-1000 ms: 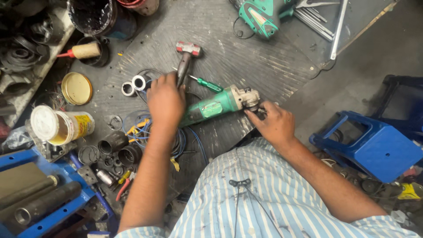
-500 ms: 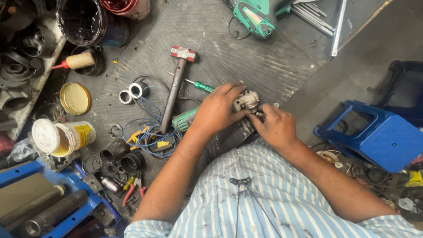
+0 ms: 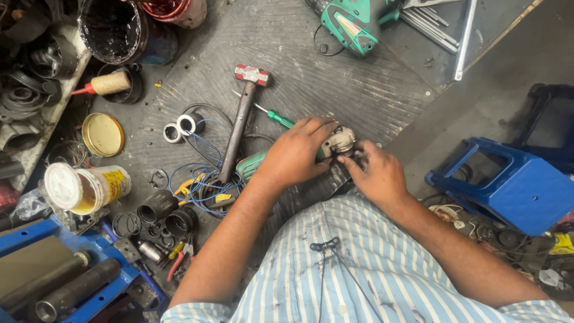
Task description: The person repairs a power tool at a workbench. They use a cordless drill on the tool's chuck area, tap and press components with a hammer, handle small parts and grease containers, then use pliers to grip parts of the housing while turning the tool over and working on it by hand.
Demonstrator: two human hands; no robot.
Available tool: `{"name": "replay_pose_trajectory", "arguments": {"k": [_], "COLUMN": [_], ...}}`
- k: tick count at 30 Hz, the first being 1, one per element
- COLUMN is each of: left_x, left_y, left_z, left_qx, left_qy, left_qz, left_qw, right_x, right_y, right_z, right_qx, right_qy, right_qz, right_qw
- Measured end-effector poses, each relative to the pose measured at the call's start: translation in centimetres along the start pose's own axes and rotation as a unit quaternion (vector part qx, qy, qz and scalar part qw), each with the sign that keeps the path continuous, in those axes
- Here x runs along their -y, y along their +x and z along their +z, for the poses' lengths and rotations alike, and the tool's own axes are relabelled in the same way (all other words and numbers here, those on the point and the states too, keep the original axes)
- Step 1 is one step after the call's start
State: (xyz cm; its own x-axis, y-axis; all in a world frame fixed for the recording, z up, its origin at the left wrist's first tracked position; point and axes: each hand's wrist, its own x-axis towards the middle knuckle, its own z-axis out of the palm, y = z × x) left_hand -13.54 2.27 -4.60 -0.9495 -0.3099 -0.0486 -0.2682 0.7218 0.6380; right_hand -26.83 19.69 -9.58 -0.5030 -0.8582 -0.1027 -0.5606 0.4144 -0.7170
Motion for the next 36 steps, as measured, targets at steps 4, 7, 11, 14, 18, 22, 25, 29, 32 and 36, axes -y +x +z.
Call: {"name": "replay_pose_trajectory", "arguments": {"k": [4, 7, 11, 14, 18, 22, 25, 29, 32, 36], "left_x": [0.0, -0.1, 0.0, 0.1, 0.2, 0.0, -0.1, -0.1, -0.1, -0.1], "left_y": [0.0, 0.0, 0.0, 0.1, 0.1, 0.0, 0.1, 0.1, 0.1, 0.2], "left_z": [0.0, 0.2, 0.2, 0.2, 0.3, 0.4, 0.4, 0.4, 0.4, 0.6], "left_qx": [0.006, 0.003, 0.004, 0.005, 0.005, 0.006, 0.003, 0.004, 0.008, 0.013], "left_qy": [0.002, -0.003, -0.006, -0.007, -0.005, 0.004, 0.008, 0.006, 0.004, 0.014], "left_qz": [-0.005, -0.004, -0.007, -0.008, -0.007, -0.003, -0.002, -0.005, -0.009, -0.003], "left_qw": [1.000, 1.000, 1.000, 1.000, 1.000, 1.000, 1.000, 1.000, 1.000, 1.000], "right_x": [0.1, 0.0, -0.1, -0.3, -0.4, -0.3, 0.1, 0.7, 0.9, 0.7], "right_y": [0.2, 0.2, 0.2, 0.1, 0.1, 0.1, 0.4, 0.4, 0.4, 0.5], "right_z": [-0.1, 0.1, 0.4, 0.4, 0.3, 0.1, -0.1, -0.5, -0.6, -0.1], "right_qx": [0.016, -0.036, -0.029, -0.020, 0.021, 0.025, -0.003, 0.025, 0.037, 0.034], "right_qy": [-0.054, -0.056, -0.095, -0.073, -0.052, -0.027, 0.045, 0.023, 0.020, 0.021], "right_qz": [0.030, -0.067, -0.059, -0.063, -0.021, 0.007, 0.037, 0.070, 0.079, 0.078], "right_qw": [0.998, 0.996, 0.993, 0.995, 0.998, 0.999, 0.998, 0.997, 0.996, 0.996]}}
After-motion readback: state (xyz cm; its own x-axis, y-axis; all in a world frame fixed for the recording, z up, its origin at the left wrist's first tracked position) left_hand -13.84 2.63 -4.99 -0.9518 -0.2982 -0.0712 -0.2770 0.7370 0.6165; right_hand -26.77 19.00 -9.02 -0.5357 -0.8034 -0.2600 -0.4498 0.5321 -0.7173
